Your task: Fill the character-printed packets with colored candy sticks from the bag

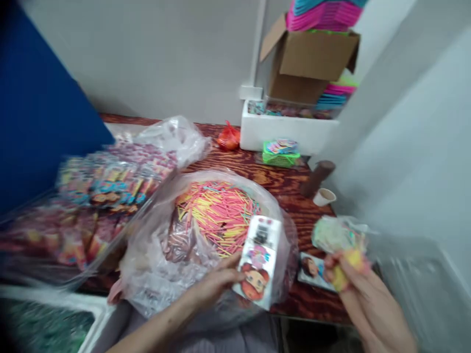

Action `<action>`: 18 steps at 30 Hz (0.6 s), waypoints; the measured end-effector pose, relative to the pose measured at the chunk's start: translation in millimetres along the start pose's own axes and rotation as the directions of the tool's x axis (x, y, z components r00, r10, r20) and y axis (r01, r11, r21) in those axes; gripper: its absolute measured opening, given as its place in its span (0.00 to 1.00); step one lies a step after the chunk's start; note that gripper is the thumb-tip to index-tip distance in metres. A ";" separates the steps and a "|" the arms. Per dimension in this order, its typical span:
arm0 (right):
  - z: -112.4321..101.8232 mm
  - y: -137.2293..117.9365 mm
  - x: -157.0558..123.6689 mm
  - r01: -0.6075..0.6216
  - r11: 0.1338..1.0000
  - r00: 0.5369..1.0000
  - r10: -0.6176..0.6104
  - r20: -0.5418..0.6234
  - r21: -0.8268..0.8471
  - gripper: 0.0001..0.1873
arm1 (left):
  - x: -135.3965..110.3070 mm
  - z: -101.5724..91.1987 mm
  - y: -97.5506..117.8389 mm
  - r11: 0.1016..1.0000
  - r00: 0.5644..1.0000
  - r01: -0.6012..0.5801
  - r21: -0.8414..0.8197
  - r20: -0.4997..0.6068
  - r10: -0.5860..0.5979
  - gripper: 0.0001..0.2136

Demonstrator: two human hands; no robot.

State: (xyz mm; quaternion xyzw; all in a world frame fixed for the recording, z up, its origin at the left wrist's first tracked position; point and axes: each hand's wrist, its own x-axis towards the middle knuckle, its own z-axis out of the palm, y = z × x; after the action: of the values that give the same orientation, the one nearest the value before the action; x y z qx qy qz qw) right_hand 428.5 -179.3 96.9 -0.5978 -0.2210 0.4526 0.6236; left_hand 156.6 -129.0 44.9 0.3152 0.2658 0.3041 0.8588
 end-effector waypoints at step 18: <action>91.4 18.0 -34.3 0.356 0.798 0.848 -0.058 0.526 -0.486 0.14 | -13.0 -32.6 -8.6 0.987 0.994 -0.078 0.138 -0.063 0.088 0.26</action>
State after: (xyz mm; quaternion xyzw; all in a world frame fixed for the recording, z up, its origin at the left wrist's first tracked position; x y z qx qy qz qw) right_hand 331.5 -160.1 106.2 -0.5932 -0.5605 0.4278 0.3885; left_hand 129.7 -130.9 20.8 0.3730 0.3020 0.3316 0.8122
